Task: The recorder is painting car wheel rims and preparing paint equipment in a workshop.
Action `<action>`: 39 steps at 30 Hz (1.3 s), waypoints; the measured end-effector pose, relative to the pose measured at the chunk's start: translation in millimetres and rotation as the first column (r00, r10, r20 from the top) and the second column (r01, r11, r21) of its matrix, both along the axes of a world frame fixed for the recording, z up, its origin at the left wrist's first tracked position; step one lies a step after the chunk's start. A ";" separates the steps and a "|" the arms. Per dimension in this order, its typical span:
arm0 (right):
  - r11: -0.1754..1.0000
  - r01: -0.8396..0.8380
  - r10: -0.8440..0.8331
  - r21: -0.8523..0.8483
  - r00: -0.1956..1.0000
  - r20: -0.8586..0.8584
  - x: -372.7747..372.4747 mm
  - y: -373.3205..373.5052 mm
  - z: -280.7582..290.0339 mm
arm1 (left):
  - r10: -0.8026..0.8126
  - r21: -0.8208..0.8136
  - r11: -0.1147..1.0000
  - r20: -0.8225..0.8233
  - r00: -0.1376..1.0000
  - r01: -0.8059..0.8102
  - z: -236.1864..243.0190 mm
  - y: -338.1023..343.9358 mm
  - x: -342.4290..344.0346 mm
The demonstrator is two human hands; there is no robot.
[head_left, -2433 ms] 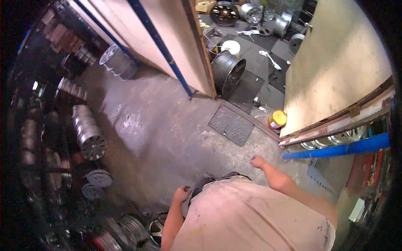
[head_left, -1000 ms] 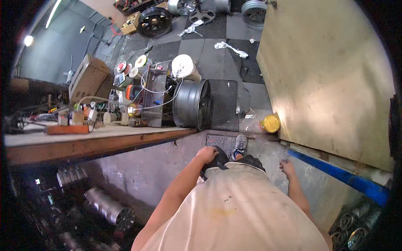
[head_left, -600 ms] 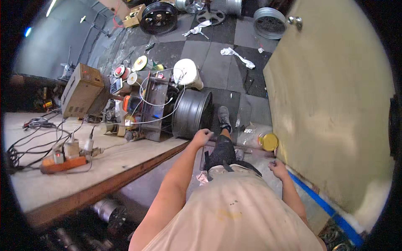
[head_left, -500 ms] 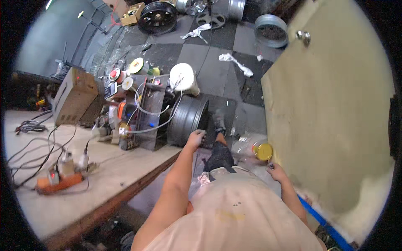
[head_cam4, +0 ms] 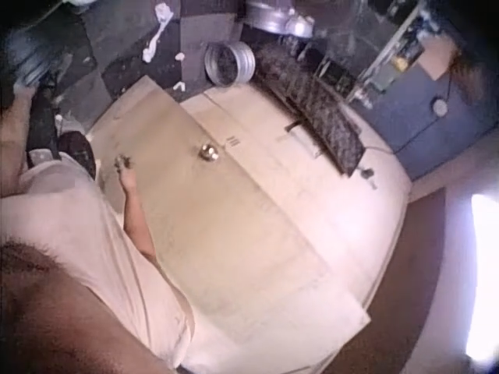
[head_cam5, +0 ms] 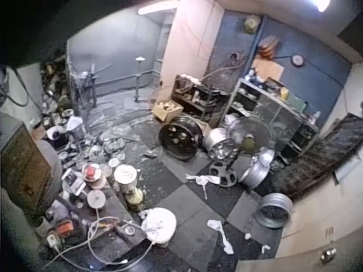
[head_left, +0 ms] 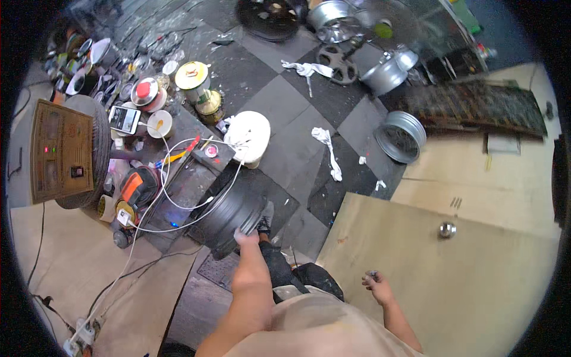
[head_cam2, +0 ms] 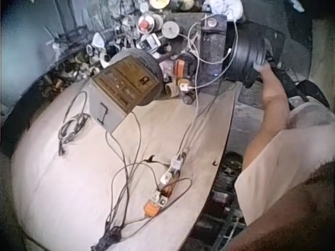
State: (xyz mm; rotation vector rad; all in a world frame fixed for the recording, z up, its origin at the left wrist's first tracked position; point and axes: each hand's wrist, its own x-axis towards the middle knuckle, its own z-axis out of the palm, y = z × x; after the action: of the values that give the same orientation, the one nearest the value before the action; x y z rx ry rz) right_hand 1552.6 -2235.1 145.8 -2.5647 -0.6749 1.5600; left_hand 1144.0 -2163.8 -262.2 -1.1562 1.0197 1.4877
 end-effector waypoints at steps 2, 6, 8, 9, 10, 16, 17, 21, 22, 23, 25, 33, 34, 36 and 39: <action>0.992 -0.109 0.109 -0.065 0.994 0.009 -2.5 41.3 -5.1 | 0.039 -0.108 0.993 0.002 0.999 -0.039 -9.0 7.5 9.3; 0.898 -0.428 0.427 -0.107 0.904 -0.029 11.3 99.7 -28.0 | 0.330 -0.206 0.925 0.019 0.944 -0.319 -16.2 17.3 27.8; 0.888 -0.461 0.460 0.003 0.885 -0.070 19.5 127.3 -40.4 | 0.204 -0.266 0.944 0.004 0.979 -0.196 -20.5 5.4 30.4; 0.876 -0.482 0.480 -0.006 0.874 -0.078 26.9 139.8 -41.3 | 0.236 -0.137 0.964 0.054 0.970 -0.226 -24.0 -0.9 27.9; 0.853 -0.521 0.521 0.017 0.851 -0.069 25.6 162.6 -39.8 | 0.271 -0.153 0.952 0.033 0.962 -0.263 -33.5 -10.8 26.4; 0.710 -0.703 0.697 0.030 0.696 -0.173 76.3 245.4 -71.8 | 0.525 -0.082 0.831 -0.210 0.825 -0.550 -41.8 -7.2 19.3; 0.662 -0.749 0.742 0.018 0.652 -0.158 88.9 257.5 -81.3 | 0.529 -0.049 0.833 -0.215 0.821 -0.550 -33.6 -0.5 19.4; 0.530 -0.847 0.837 -0.036 0.529 -0.140 124.8 312.1 -111.7 | 0.499 -0.144 0.832 -0.229 0.836 -0.536 7.0 18.5 28.5; 0.458 -0.887 0.882 -0.060 0.462 -0.094 142.5 330.0 -121.0 | 0.512 -0.139 0.823 -0.239 0.825 -0.551 20.2 32.4 41.8; 0.364 -0.931 0.931 -0.016 0.365 -0.027 153.6 344.1 -122.5 | 0.474 -0.149 0.847 -0.221 0.852 -0.510 31.2 39.2 56.9; 0.365 -0.931 0.926 -0.003 0.363 -0.102 147.6 389.2 -129.9 | 0.471 -0.102 0.855 -0.259 0.843 -0.508 41.8 12.3 59.8; 0.704 -0.702 0.700 0.112 0.712 0.062 247.8 458.3 -201.1 | 0.281 -0.144 0.946 -0.071 0.957 -0.289 74.5 108.5 176.6; 0.680 -0.714 0.704 0.166 0.700 0.122 244.3 465.6 -208.7 | 0.271 -0.175 0.945 -0.052 0.961 -0.276 62.9 106.6 181.7; 0.633 -0.759 0.768 0.152 0.640 0.002 220.5 450.7 -213.5 | 0.252 -0.177 0.950 -0.049 0.966 -0.257 63.1 111.5 215.0; 0.410 -0.885 0.906 0.219 0.423 0.011 181.3 423.4 -195.1 | 0.368 -0.132 0.918 -0.070 0.927 -0.374 77.5 125.7 265.5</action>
State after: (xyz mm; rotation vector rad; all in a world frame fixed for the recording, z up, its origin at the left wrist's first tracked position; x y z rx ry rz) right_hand 1733.8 -1811.8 -49.2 -1.9176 -2.3566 1.6269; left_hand 1409.6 -2038.1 -184.8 -1.4894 0.9865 1.7641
